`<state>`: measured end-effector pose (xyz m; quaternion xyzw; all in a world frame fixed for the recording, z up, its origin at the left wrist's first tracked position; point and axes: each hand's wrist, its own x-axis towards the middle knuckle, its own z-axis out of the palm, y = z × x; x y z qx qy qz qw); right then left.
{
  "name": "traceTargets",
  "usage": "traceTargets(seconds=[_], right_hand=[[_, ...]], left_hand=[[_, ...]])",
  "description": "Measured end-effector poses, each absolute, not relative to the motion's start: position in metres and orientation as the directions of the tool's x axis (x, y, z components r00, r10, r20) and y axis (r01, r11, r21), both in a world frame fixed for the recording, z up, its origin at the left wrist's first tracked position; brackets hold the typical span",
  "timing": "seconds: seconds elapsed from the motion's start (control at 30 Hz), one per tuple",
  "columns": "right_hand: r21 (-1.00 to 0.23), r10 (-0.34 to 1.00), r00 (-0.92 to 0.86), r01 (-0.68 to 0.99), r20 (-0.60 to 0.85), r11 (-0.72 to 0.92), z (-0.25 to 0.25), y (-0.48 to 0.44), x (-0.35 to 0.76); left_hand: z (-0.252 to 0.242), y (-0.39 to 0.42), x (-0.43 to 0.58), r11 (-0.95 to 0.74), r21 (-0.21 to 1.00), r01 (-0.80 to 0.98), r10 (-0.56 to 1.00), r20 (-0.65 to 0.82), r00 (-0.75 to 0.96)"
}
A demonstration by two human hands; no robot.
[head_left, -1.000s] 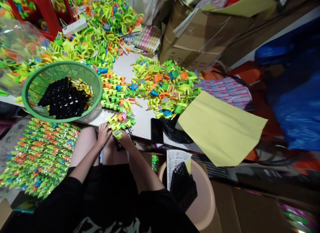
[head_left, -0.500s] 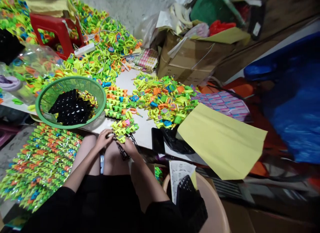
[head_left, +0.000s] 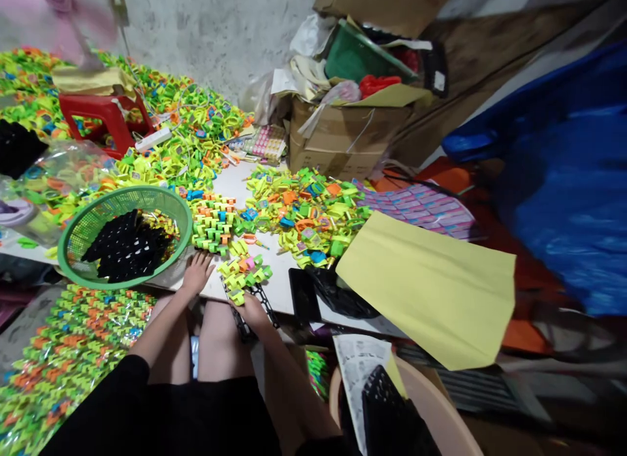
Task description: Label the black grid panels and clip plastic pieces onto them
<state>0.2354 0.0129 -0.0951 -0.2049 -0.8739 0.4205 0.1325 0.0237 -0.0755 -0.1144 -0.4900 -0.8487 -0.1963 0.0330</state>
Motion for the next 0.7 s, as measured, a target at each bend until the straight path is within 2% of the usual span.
traceTargets(seconds=[0.17,0.3,0.4,0.53,0.7], right_hand=[[-0.816,0.459,-0.884,0.199,0.089,0.542,-0.095,0.015,0.235],[-0.825,0.456,-0.884,0.176,0.108,0.537,-0.099,0.015,0.235],[-0.821,0.463,-0.878,0.177,0.117,0.543,-0.105,0.015,0.235],[-0.859,0.482,-0.867,0.145,0.129,0.491,-0.112,0.013,0.235],[-0.865,0.482,-0.873,0.188,0.069,0.465,-0.113,0.012,0.229]], left_hand=[[-0.112,-0.051,0.005,0.477,0.323,0.818,0.808,0.205,-0.552],[-0.110,-0.025,-0.014,0.441,0.325,0.837,0.831,0.204,-0.517],[-0.107,-0.004,-0.029,0.428,0.282,0.859,0.848,0.202,-0.489],[-0.103,0.028,-0.046,0.522,0.223,0.823,0.809,0.176,-0.561],[-0.102,0.071,-0.068,0.558,0.192,0.807,0.796,0.151,-0.586]])
